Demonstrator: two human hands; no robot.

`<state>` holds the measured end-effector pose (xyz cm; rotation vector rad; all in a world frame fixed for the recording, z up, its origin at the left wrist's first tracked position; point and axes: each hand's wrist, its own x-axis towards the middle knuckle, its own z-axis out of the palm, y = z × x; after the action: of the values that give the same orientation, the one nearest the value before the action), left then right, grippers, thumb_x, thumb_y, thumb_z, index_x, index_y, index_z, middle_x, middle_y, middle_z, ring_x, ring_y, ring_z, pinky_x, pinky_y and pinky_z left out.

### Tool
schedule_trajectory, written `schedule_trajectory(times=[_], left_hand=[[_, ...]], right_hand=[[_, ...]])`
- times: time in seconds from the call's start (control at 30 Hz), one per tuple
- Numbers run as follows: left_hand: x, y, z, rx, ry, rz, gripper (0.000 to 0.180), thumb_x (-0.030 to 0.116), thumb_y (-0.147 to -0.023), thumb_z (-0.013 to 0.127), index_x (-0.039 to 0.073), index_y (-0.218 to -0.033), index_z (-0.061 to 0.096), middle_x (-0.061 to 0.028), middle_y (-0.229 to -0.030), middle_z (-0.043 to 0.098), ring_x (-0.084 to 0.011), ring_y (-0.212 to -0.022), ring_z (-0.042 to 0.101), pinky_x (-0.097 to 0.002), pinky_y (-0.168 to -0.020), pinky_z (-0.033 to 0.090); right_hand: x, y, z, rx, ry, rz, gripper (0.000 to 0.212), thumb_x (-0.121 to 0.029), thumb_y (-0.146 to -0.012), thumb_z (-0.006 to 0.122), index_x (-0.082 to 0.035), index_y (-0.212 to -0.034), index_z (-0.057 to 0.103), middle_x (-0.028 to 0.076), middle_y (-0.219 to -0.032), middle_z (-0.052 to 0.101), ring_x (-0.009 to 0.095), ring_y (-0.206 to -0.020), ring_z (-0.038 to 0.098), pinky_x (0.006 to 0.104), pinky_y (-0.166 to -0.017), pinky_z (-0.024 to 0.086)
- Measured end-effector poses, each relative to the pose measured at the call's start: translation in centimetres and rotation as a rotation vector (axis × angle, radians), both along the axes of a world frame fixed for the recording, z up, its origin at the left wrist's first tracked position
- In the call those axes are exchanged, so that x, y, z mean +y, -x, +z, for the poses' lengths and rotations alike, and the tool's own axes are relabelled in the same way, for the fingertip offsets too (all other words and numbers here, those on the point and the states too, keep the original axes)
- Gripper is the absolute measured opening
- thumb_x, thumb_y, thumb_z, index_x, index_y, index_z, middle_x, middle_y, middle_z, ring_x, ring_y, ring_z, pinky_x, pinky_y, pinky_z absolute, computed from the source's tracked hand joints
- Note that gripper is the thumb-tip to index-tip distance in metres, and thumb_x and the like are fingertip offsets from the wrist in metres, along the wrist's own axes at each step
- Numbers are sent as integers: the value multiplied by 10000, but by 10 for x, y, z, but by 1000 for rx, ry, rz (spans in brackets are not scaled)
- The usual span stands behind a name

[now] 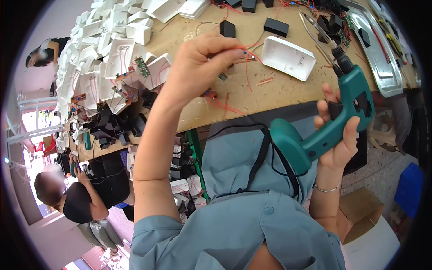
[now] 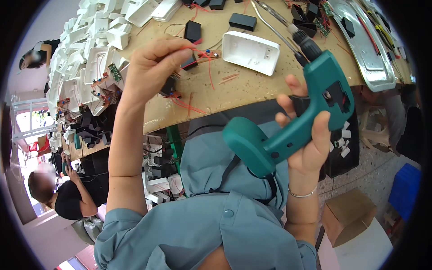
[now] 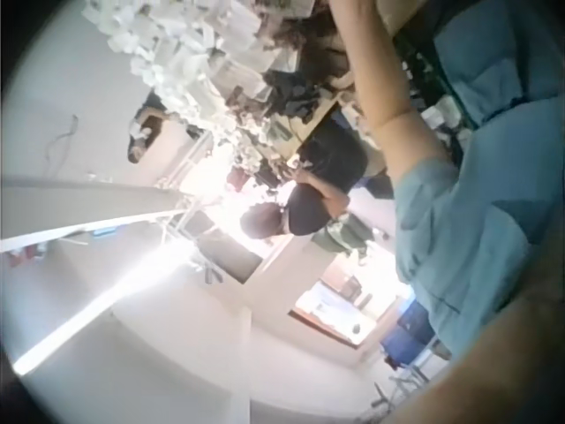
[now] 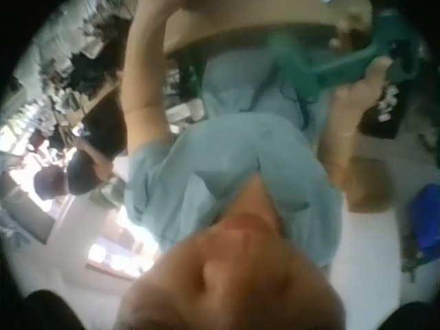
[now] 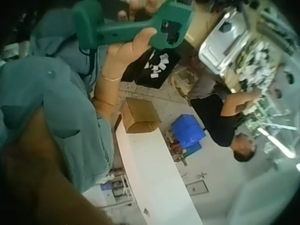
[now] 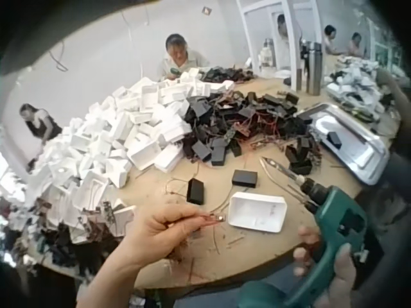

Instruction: The recorder is using a soldering iron to connect wires to electronic modules and housing them in plastic cases.

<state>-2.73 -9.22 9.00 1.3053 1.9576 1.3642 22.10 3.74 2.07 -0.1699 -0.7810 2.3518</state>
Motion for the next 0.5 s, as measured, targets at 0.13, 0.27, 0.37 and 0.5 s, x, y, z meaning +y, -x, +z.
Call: schedule_trajectory(times=[0.13, 0.27, 0.37, 0.5], left_hand=[[13, -26, -15, -27, 73, 27, 168, 108, -789, 599, -27, -886, 617, -67, -734, 548, -116, -605, 511, -247, -555, 424], [20, -40, -25, -2, -12, 32, 170, 112, -781, 601, -25, -882, 608, -71, -727, 556, -121, -596, 512, -250, -550, 426], [28, -46, -24, -43, 43, 23, 161, 112, -777, 602, -26, -860, 603, -70, -722, 563, -124, -595, 515, -254, -551, 427], [32, -54, -23, -63, 53, -24, 126, 108, -798, 611, -5, -854, 598, -26, -697, 556, -71, -566, 492, -212, -503, 402]], right_hand=[[-6, 15, 2, -52, -13, -63, 645, -350, -867, 531, 14, -1327, 262, 235, -1374, 266, 321, -1256, 345, 358, -884, 465], [-5, 29, 3, -134, -51, -105, 643, -361, -879, 504, 13, -1336, 249, 241, -1377, 255, 342, -1285, 286, 380, -955, 409], [3, 39, 4, -148, -43, -116, 635, -364, -888, 483, 11, -1341, 243, 248, -1373, 259, 349, -1286, 279, 408, -995, 366], [13, 41, 9, -161, -76, -84, 652, -392, -887, 473, 10, -1344, 240, 252, -1359, 283, 345, -1263, 322, 410, -986, 379]])
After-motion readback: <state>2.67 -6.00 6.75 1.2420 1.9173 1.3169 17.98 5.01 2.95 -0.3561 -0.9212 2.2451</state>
